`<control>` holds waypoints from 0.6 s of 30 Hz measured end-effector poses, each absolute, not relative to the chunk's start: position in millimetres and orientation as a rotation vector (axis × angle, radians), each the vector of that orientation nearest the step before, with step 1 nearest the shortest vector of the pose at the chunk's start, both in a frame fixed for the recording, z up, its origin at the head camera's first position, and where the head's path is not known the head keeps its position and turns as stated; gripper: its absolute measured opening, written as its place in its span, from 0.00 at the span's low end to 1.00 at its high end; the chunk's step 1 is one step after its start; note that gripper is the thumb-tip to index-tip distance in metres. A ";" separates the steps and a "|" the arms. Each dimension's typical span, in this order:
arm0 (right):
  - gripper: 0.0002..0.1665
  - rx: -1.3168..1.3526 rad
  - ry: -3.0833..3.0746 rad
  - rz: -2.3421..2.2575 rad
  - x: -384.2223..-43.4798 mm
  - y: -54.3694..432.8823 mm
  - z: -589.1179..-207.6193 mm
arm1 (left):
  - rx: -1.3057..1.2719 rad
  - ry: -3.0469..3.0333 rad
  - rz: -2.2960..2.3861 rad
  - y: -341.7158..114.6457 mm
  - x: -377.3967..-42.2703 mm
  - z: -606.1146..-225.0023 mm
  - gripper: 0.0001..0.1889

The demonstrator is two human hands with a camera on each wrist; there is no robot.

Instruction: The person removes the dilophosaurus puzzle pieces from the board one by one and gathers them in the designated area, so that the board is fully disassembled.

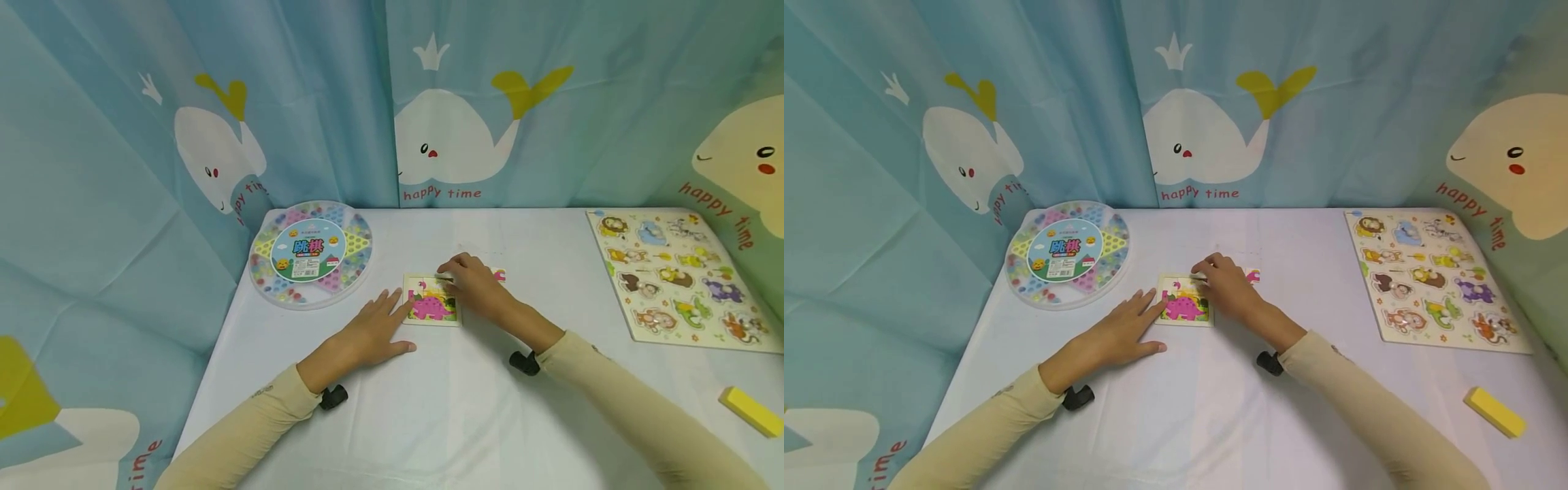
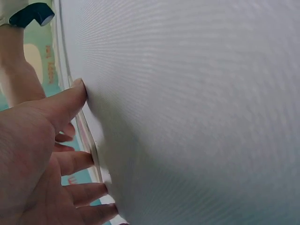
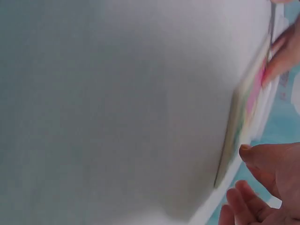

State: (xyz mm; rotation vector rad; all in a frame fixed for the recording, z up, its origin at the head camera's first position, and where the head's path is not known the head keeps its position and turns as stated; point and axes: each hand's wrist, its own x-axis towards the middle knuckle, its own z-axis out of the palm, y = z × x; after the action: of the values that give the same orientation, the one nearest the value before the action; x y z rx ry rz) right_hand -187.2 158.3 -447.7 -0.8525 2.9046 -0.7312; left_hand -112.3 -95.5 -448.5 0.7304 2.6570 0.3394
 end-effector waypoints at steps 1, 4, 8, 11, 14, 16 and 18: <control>0.20 -0.857 2.901 -0.721 -186.3 155.2 -449.1 | 0.733 2.659 0.339 -95.6 -112.3 -448.4 0.46; 0.22 -0.873 2.887 -0.714 -183.3 148.5 -451.3 | 0.736 2.658 0.334 -95.7 -112.4 -448.1 0.46; 0.24 -0.890 2.873 -0.740 -181.2 143.5 -451.4 | 0.740 2.661 0.336 -95.7 -112.0 -446.9 0.46; 0.24 -0.897 2.876 -0.730 -180.5 141.8 -452.0 | 0.741 2.663 0.345 -95.4 -111.5 -445.9 0.45; 0.26 -0.898 2.884 -0.710 -179.0 140.7 -452.4 | 0.738 2.661 0.344 -95.1 -111.3 -445.7 0.45; 0.27 -0.898 2.892 -0.705 -177.8 140.2 -452.0 | 0.735 2.660 0.339 -95.0 -111.4 -445.7 0.45; 0.29 -0.901 2.900 -0.701 -176.5 139.5 -451.3 | 0.732 2.660 0.336 -94.9 -111.8 -445.8 0.46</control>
State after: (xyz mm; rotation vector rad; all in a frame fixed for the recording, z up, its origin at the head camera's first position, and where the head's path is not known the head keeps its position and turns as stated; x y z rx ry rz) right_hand -176.5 139.5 -451.3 -0.9007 2.8999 -0.7010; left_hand -111.8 -94.9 -445.8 0.7316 2.6604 0.3358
